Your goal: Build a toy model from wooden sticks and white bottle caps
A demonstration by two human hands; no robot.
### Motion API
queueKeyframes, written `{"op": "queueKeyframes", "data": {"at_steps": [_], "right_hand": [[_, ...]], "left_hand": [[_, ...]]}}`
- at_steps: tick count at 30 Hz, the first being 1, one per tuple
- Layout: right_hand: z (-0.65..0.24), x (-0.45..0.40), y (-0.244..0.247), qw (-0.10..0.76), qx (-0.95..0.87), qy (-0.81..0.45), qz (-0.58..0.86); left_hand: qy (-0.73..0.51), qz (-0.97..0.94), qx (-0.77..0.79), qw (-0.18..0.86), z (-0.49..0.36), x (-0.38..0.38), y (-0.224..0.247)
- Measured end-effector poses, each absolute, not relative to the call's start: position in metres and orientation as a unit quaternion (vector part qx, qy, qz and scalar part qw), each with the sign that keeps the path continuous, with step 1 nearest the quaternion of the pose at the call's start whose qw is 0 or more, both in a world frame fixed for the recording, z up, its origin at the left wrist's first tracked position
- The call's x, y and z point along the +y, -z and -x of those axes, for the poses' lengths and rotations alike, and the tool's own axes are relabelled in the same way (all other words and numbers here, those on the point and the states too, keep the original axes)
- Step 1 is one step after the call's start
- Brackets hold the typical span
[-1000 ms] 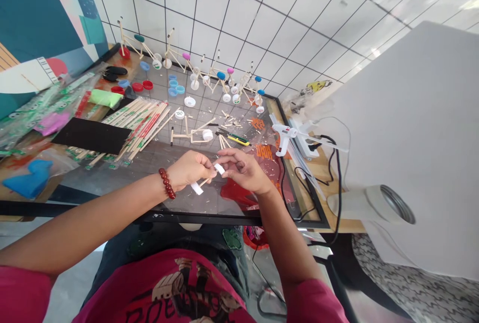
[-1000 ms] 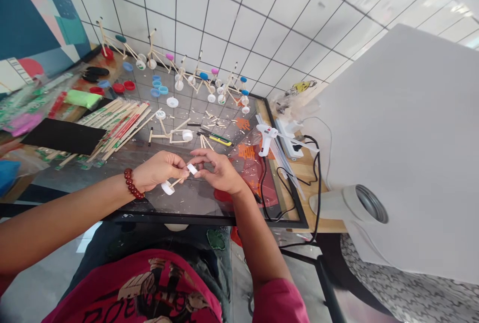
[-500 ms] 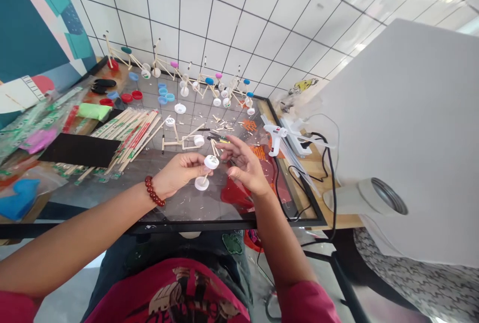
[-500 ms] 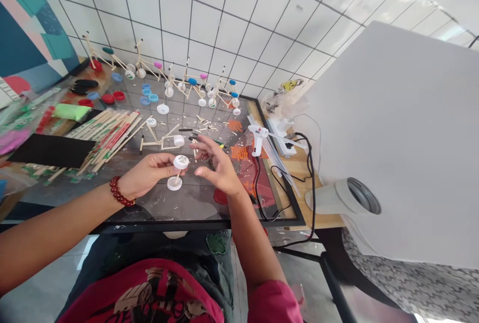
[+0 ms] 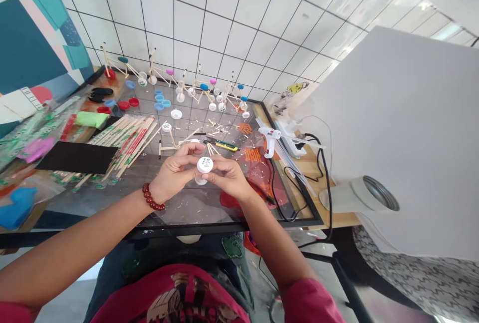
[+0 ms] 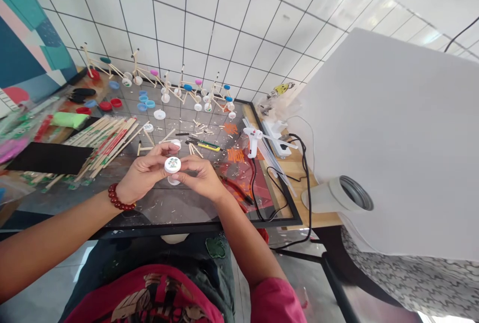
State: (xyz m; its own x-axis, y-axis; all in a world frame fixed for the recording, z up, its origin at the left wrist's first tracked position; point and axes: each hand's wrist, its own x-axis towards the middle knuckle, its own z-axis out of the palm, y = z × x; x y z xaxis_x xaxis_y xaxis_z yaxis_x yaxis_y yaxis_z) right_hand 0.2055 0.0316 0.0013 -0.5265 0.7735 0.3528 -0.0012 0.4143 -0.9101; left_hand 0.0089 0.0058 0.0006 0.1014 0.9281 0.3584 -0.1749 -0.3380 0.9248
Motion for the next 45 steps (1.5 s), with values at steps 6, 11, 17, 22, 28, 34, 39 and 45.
{"op": "queueKeyframes", "data": {"at_steps": [6, 11, 17, 22, 28, 34, 39, 45], "right_hand": [[-0.209, 0.035, 0.001, 0.424, -0.751, -0.387, 0.327], [-0.213, 0.037, 0.004, 0.393, -0.783, -0.333, 0.348], [-0.215, 0.040, 0.011, 0.371, -0.791, -0.344, 0.344], [-0.219, 0.044, 0.015, 0.353, -0.790, -0.371, 0.338], [-0.220, 0.044, 0.012, 0.350, -0.791, -0.382, 0.325], [-0.221, 0.040, 0.005, 0.343, -0.781, -0.430, 0.296], [-0.221, 0.040, 0.011, 0.343, -0.811, -0.325, 0.344], [-0.214, 0.037, 0.012, 0.312, -0.835, -0.200, 0.406]], "left_hand": [[-0.575, -0.537, 0.349, 0.509, -0.006, 0.005, -0.006], [-0.557, -0.576, 0.391, 0.452, -0.004, 0.007, -0.010], [-0.532, -0.586, 0.400, 0.462, -0.003, 0.011, -0.007], [-0.519, -0.601, 0.380, 0.475, -0.002, 0.012, -0.004], [-0.499, -0.615, 0.377, 0.480, 0.000, 0.012, -0.001], [-0.484, -0.655, 0.330, 0.476, 0.004, 0.017, 0.006], [-0.495, -0.639, 0.364, 0.463, 0.002, 0.016, 0.010], [-0.506, -0.568, 0.409, 0.505, -0.004, 0.014, 0.009]]}}
